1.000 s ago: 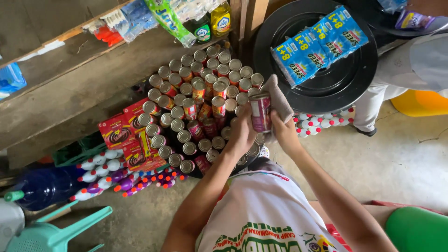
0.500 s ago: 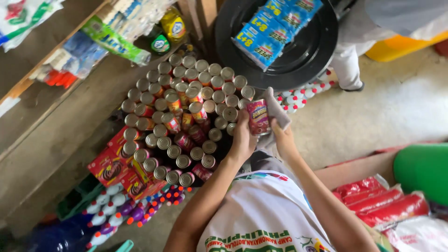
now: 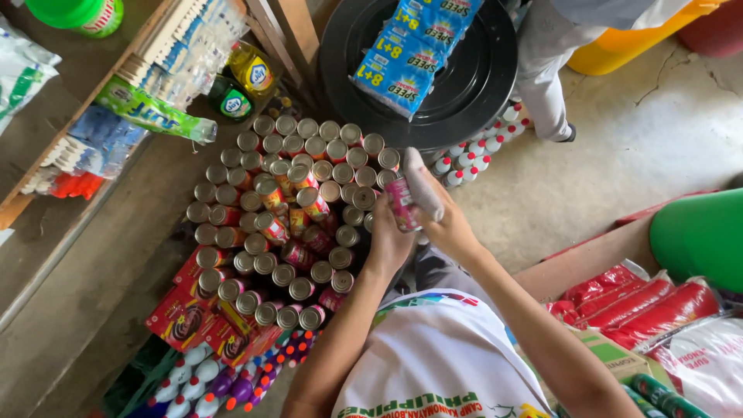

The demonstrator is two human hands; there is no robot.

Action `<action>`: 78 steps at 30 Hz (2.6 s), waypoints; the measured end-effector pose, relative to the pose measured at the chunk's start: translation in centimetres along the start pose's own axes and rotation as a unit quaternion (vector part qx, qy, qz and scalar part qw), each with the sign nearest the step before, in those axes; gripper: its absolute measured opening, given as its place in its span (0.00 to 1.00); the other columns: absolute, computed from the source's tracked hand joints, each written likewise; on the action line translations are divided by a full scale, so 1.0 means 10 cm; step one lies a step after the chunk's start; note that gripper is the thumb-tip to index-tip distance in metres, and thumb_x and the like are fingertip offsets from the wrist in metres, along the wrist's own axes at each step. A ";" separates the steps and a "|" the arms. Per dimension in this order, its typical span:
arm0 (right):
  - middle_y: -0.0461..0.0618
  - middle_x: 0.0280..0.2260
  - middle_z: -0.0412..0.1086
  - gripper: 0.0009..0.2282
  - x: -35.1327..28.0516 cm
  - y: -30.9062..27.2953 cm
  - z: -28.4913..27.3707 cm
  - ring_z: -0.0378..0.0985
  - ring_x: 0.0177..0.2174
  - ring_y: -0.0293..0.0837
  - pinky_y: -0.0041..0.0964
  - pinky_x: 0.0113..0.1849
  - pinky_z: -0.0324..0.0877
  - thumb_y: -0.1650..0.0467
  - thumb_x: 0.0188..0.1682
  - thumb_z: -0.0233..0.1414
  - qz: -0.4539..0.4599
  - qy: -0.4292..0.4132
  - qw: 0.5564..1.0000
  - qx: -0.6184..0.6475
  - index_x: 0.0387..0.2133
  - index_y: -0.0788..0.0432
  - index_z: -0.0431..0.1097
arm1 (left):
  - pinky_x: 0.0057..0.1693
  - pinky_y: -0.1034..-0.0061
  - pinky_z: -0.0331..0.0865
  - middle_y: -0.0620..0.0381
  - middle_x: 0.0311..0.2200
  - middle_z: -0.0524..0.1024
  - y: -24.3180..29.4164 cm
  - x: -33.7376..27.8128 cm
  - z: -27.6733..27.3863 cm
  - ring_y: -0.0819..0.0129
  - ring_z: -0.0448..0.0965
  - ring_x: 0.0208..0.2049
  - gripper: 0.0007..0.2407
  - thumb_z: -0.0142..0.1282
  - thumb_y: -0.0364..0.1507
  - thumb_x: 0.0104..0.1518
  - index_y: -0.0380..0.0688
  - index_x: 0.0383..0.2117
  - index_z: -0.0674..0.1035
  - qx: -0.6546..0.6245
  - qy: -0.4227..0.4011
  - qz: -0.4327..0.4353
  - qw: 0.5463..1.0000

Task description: Cleaning canned food containers with a cloth and arranging them neatly on store shelves.

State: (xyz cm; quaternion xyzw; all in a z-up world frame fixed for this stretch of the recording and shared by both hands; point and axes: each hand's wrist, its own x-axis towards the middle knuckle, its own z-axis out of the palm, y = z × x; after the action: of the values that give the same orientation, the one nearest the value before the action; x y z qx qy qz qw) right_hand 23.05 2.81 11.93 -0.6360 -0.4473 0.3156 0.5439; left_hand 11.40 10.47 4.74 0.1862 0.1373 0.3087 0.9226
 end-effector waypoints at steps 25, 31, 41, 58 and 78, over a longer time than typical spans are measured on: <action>0.65 0.72 0.45 0.29 0.24 0.34 -0.20 0.51 0.70 0.68 0.57 0.66 0.52 0.68 0.50 0.54 -0.098 -0.077 0.992 0.029 0.68 0.54 0.57 | 0.66 0.69 0.65 0.55 0.57 0.72 0.05 0.23 -0.19 0.70 0.72 0.60 0.26 0.39 0.49 0.69 0.42 0.63 0.68 0.153 0.064 -0.008 0.986; 0.66 0.67 0.48 0.34 0.09 0.01 -0.14 0.50 0.65 0.67 0.54 0.64 0.49 0.70 0.37 0.63 -0.250 -0.065 0.948 -0.185 0.62 0.55 0.62 | 0.64 0.66 0.65 0.53 0.57 0.73 0.46 0.13 0.57 0.65 0.73 0.58 0.28 0.36 0.50 0.67 0.42 0.62 0.69 -0.010 0.057 -0.018 0.998; 0.57 0.56 0.68 0.29 0.39 1.28 -0.17 0.69 0.54 0.45 0.44 0.56 0.65 0.55 0.56 0.49 0.241 0.020 0.911 0.333 0.63 0.64 0.60 | 0.59 0.70 0.68 0.54 0.51 0.75 0.35 0.13 0.41 0.66 0.73 0.52 0.23 0.57 0.38 0.67 0.37 0.63 0.69 0.144 0.023 -0.032 0.989; 0.62 0.68 0.48 0.29 0.44 -0.65 -0.72 0.46 0.65 0.71 0.62 0.63 0.51 0.75 0.27 0.63 -0.209 -0.068 0.909 -0.355 0.49 0.49 0.76 | 0.64 0.59 0.66 0.41 0.59 0.69 0.73 0.01 0.84 0.44 0.70 0.61 0.31 0.71 0.27 0.49 0.38 0.61 0.68 0.718 0.032 0.214 0.662; 0.59 0.45 0.75 0.25 0.49 0.34 -0.23 0.80 0.42 0.52 0.48 0.47 0.73 0.55 0.52 0.47 0.434 -0.070 0.716 0.542 0.54 0.62 0.67 | 0.64 0.65 0.66 0.56 0.53 0.73 0.27 0.02 0.20 0.64 0.72 0.56 0.25 0.65 0.34 0.60 0.39 0.61 0.70 0.199 0.021 0.076 0.977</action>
State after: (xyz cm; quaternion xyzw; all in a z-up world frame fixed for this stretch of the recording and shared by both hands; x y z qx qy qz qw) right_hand 27.80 6.33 9.48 -0.3325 0.0881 0.7491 0.5662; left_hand 10.90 12.10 7.64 0.3697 0.2011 0.3484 0.8376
